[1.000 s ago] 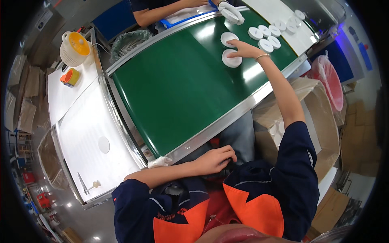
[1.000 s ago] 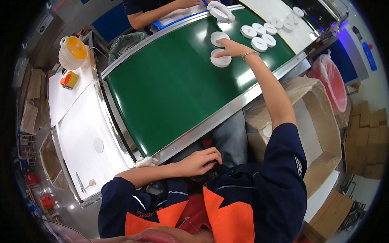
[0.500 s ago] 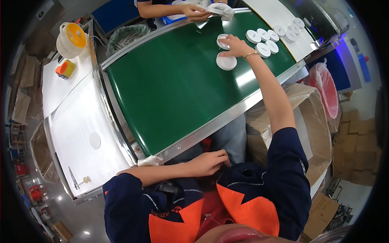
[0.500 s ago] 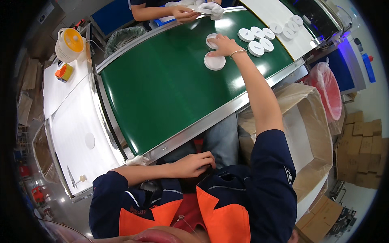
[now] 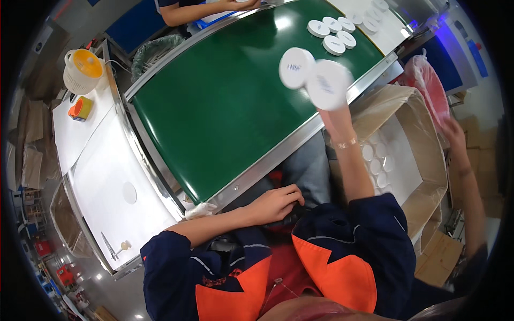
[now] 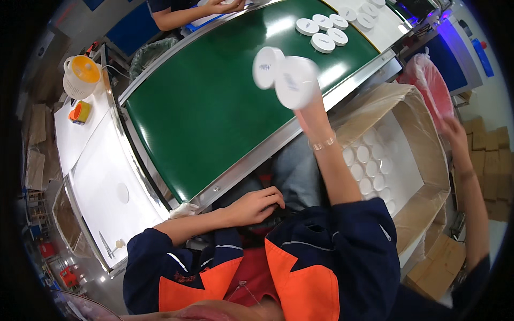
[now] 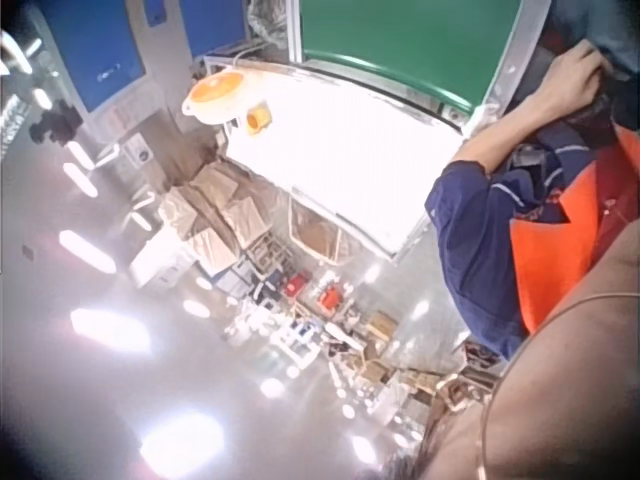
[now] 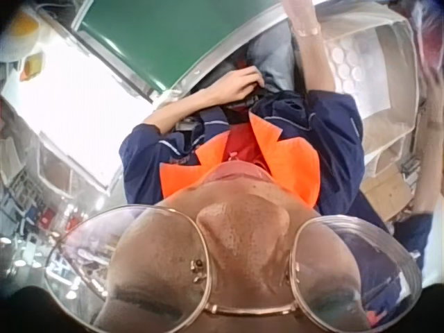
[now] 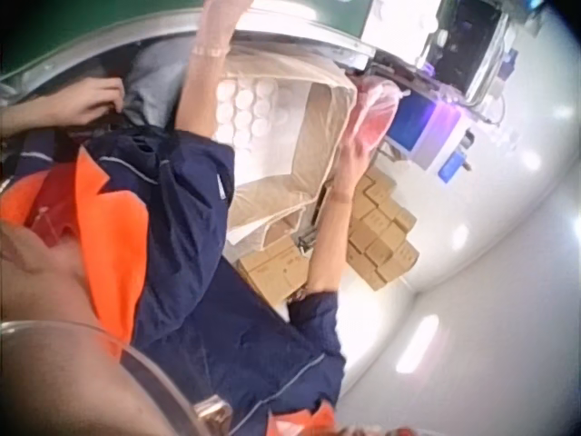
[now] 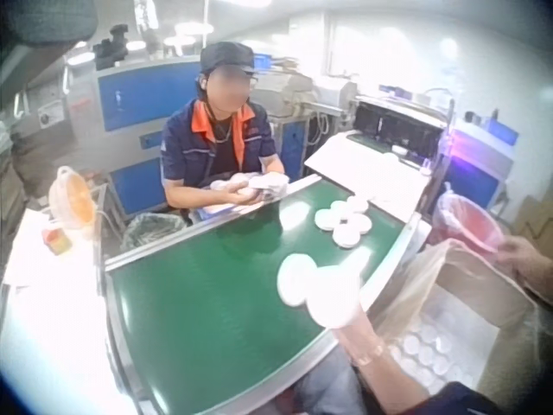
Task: The person picks up printed lids from a conveyor belt, displays them to the camera, and packs them into a lined box, placing divider sheets between layers.
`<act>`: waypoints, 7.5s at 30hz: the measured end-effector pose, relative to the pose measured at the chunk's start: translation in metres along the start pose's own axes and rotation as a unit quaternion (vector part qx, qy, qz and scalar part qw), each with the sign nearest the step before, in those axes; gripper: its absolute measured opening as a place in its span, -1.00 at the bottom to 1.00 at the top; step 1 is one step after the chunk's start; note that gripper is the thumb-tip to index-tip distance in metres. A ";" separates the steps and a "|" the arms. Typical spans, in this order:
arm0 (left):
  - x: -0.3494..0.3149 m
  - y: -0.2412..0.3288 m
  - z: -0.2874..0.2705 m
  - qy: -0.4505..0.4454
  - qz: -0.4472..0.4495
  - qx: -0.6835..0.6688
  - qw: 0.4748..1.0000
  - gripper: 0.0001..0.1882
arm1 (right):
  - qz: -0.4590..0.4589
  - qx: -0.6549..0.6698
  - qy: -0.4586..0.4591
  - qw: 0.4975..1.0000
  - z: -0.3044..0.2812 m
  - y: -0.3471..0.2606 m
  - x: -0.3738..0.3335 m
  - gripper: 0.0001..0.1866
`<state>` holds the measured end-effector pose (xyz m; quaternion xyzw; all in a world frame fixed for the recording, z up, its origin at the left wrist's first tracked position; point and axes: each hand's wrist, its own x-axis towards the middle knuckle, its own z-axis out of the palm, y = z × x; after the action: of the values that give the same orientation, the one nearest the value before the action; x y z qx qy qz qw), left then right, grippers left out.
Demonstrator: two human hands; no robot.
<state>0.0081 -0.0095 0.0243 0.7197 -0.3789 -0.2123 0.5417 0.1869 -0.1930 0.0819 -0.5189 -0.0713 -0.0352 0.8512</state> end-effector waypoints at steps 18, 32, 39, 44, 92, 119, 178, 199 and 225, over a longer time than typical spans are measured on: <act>0.006 0.007 -0.005 0.003 -0.040 -0.063 0.997 -0.74 | 0.111 0.439 0.015 0.891 0.021 -0.048 -0.087 -0.39; 0.006 0.005 -0.004 -0.002 -0.045 -0.044 0.998 -0.77 | 0.110 0.481 -0.048 0.868 0.014 -0.038 -0.086 -0.43; 0.007 0.011 -0.005 0.006 -0.051 -0.021 0.998 -0.78 | 0.002 0.158 0.117 0.980 -0.024 -0.045 -0.093 -0.57; 0.011 0.012 -0.001 0.007 -0.040 -0.010 0.999 -0.77 | -0.141 -0.223 0.187 0.946 -0.152 -0.068 -0.092 -0.83; 0.013 -0.016 -0.013 -0.124 -0.086 0.159 0.976 -0.84 | -0.259 -0.692 -0.276 0.614 -0.045 0.014 0.077 -0.79; 0.024 -0.008 -0.013 -0.039 -0.055 0.142 0.988 -0.86 | 0.102 0.479 -0.079 0.868 0.024 -0.066 -0.105 -0.52; 0.056 0.022 0.005 -0.154 -0.070 0.139 0.976 -0.88 | 0.452 -0.696 0.264 0.492 -0.568 -0.116 -0.395 -0.53; 0.010 -0.008 -0.001 -0.057 0.015 0.140 0.988 -0.86 | -0.213 -0.593 -0.140 0.764 -0.035 -0.006 0.044 -0.55; 0.006 -0.016 0.001 -0.057 0.037 0.157 0.985 -0.84 | -0.179 -0.714 -0.369 0.567 -0.003 0.068 0.146 -0.73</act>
<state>0.0159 -0.0128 0.0091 0.7678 -0.4640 -0.1707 0.4074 0.3404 -0.1621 0.0436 -0.9025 -0.4221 -0.0315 0.0795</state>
